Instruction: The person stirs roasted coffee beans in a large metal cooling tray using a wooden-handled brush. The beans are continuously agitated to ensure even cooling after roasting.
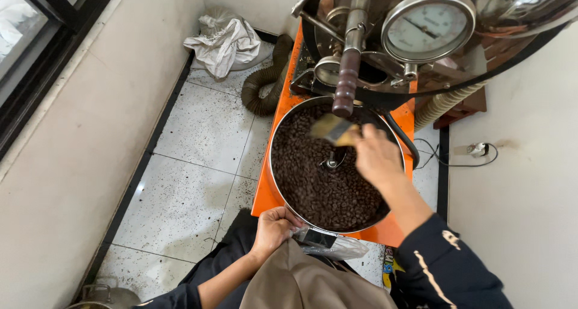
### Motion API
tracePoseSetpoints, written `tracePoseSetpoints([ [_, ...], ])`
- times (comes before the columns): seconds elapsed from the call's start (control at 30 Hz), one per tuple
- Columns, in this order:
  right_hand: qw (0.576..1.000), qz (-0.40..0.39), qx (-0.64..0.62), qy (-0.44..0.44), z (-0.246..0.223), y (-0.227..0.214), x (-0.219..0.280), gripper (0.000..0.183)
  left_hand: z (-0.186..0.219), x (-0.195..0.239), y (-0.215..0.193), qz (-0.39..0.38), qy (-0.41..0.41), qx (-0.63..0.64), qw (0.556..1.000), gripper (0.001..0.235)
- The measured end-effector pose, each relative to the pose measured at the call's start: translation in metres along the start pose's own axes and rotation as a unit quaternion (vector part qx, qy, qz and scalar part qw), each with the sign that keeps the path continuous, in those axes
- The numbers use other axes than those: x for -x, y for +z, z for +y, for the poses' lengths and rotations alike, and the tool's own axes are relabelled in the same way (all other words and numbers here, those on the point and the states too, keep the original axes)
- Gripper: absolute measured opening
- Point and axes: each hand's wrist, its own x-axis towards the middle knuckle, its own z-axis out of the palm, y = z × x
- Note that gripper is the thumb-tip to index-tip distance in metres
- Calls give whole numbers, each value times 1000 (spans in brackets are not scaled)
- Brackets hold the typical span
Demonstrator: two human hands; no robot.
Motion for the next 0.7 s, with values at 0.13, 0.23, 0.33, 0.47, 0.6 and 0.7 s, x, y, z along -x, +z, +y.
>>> tracePoseSetpoints([
  [0.13, 998, 38, 52, 22, 40, 19, 16, 37, 1, 0, 0, -2, 7, -5, 1000, 28],
  [0.23, 995, -31, 60, 66, 49, 25, 40, 39, -1, 1, 0, 0, 8, 16, 1000, 24],
  [0.33, 992, -38, 84, 83, 61, 45, 63, 21, -3, 0, -1, 0, -1, 35, 999, 26],
  [0.47, 992, -60, 72, 82, 46, 32, 102, 35, 6, 6, 2, 9, -34, 39, 999, 27],
  [0.6, 987, -146, 11, 60, 18, 10, 128, 45, 3, 6, 2, 11, -29, 59, 998, 28],
  [0.7, 984, -170, -47, 25, 3, 10, 134, 47, 4, 6, 2, 18, -34, 51, 998, 27],
])
